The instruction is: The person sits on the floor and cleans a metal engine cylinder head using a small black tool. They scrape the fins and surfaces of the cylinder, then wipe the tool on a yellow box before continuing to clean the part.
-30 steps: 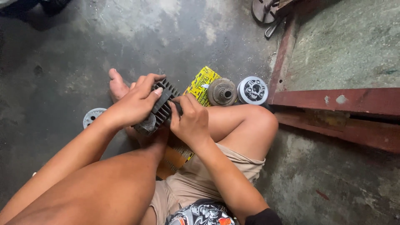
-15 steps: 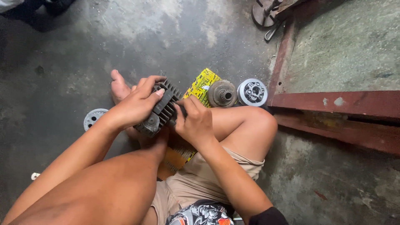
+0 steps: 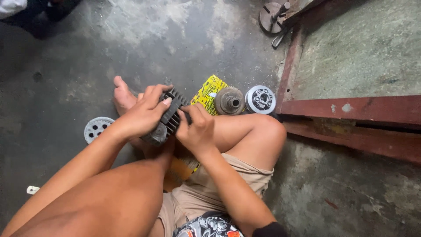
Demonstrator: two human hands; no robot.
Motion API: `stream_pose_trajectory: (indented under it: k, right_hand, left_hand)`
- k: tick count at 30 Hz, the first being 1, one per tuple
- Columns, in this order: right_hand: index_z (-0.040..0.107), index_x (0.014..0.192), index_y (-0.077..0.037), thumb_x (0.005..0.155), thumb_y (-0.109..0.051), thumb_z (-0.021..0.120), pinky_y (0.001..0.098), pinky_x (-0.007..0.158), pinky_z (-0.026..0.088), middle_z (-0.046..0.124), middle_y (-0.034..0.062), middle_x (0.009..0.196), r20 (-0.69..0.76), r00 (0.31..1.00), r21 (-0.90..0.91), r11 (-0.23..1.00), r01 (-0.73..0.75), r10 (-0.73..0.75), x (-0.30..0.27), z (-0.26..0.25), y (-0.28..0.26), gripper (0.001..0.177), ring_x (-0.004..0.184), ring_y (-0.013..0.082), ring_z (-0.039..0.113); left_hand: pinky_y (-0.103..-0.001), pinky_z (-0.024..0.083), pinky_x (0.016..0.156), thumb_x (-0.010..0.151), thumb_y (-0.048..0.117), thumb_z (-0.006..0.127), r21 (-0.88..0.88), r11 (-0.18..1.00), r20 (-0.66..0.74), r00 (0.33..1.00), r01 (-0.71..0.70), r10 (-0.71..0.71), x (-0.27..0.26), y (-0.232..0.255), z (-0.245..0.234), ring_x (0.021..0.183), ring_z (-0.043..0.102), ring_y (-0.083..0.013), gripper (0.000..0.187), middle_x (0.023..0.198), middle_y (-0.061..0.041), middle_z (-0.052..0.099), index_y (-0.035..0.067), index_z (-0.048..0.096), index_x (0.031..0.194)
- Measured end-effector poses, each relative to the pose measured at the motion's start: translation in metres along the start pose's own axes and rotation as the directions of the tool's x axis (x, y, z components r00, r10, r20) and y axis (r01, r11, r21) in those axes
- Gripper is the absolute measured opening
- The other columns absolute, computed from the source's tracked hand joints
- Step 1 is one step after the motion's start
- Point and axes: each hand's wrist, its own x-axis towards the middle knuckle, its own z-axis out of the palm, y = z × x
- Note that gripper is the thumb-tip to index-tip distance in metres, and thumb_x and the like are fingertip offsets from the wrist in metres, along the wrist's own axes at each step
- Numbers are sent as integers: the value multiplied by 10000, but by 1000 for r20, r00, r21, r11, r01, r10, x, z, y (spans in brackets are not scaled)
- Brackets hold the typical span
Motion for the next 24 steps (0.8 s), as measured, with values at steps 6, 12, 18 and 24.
stream_pose_trajectory:
  k: [6,12,18,24]
  right_hand:
    - [688,879,-127,909,-149,722,292,606,563,603,1,729,33,998,-19,999,47,-46,-5,-3,8,51,685,234,691]
    - [664,864,-72,917,-96,702,328,612,559,594,52,719,-17,1000,76,997,-5,6,2,4,-2,69,685,293,686]
    - [679,869,-68,906,-111,734,367,621,573,634,68,746,14,1000,68,997,21,-22,5,5,-3,80,703,304,701]
    - [673,880,-74,920,-120,732,341,632,574,609,55,733,-20,1000,80,997,-12,13,1,8,-2,85,703,299,696]
  left_hand:
    - [-591,253,1156,1028,374,444,-68,998,-37,999,9,-12,0,-15,-4,1282,406,-492,472,1438,-196,430,177,430,1457]
    - [-575,274,1143,1038,344,426,-13,1000,-70,997,-18,17,1,-14,2,1229,430,-488,424,1408,-196,438,169,429,1424]
    - [-631,282,1114,1042,336,434,-61,996,-93,994,-63,57,-2,-12,-4,1210,437,-553,417,1384,-240,464,110,465,1392]
    - [-558,269,1142,1037,360,434,-57,998,-55,998,-4,1,2,-16,1,1246,433,-441,435,1434,-162,436,175,452,1429]
